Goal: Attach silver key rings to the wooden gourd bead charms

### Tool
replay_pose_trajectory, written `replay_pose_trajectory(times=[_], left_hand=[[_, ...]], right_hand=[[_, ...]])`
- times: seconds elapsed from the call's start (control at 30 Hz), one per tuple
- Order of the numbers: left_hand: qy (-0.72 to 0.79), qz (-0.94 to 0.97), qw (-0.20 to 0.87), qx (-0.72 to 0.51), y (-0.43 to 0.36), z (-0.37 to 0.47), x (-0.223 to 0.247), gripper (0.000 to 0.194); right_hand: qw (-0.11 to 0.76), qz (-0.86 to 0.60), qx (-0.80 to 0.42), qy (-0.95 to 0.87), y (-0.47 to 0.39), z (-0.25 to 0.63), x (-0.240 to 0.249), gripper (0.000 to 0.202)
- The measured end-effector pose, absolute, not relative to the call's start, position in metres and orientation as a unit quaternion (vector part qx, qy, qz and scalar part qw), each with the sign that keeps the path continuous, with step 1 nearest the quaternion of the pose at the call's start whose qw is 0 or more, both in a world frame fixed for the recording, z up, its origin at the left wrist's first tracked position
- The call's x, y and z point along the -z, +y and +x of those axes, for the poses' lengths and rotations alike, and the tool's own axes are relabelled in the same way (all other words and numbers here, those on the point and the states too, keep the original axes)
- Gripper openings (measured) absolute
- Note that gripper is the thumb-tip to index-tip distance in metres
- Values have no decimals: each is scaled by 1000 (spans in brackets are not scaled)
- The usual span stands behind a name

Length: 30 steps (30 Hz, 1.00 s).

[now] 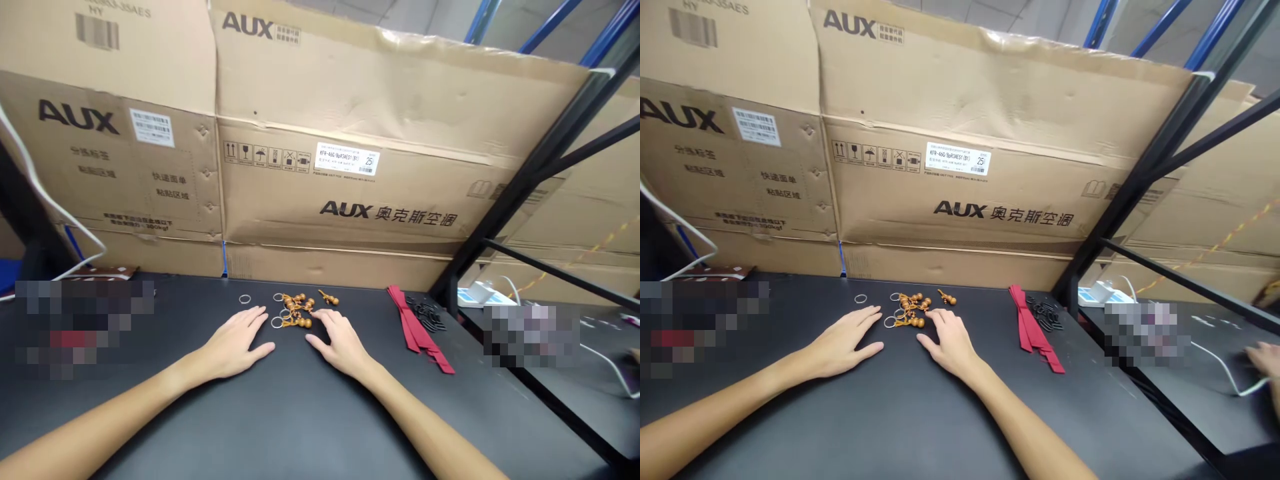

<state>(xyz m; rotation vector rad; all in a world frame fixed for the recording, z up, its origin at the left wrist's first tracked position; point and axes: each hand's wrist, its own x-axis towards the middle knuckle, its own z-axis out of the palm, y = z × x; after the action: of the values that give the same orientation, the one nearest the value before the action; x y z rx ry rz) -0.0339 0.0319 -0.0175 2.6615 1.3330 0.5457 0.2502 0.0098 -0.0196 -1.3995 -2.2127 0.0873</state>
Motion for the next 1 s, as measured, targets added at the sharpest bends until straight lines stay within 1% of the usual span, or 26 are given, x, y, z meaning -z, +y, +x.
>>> replay_pose_trajectory(times=[0.1, 0.17, 0.37, 0.6, 0.77, 0.87, 1.0], left_hand=[[431, 887, 71, -151, 34, -39, 17, 68], [428, 890, 75, -135, 34, -42, 16, 68], [434, 892, 62, -108, 33, -41, 12, 70], [431, 892, 65, -117, 33, -42, 13, 69], [436, 892, 62, -101, 32, -40, 10, 70], [442, 889, 61, -97, 31, -39, 8, 71], [443, 888, 66, -102, 31, -40, 9, 73]], right_hand=[[222, -513, -61, -827, 7, 257, 20, 58], [193, -512, -77, -833, 6, 260, 20, 66], [130, -508, -110, -844, 4, 260, 12, 74], [108, -516, -114, -842, 6, 260, 8, 73], [113, -517, -115, -841, 7, 261, 9, 73], [133, -512, -106, -842, 8, 262, 13, 70], [192, -524, -47, -829, 13, 265, 20, 63]])
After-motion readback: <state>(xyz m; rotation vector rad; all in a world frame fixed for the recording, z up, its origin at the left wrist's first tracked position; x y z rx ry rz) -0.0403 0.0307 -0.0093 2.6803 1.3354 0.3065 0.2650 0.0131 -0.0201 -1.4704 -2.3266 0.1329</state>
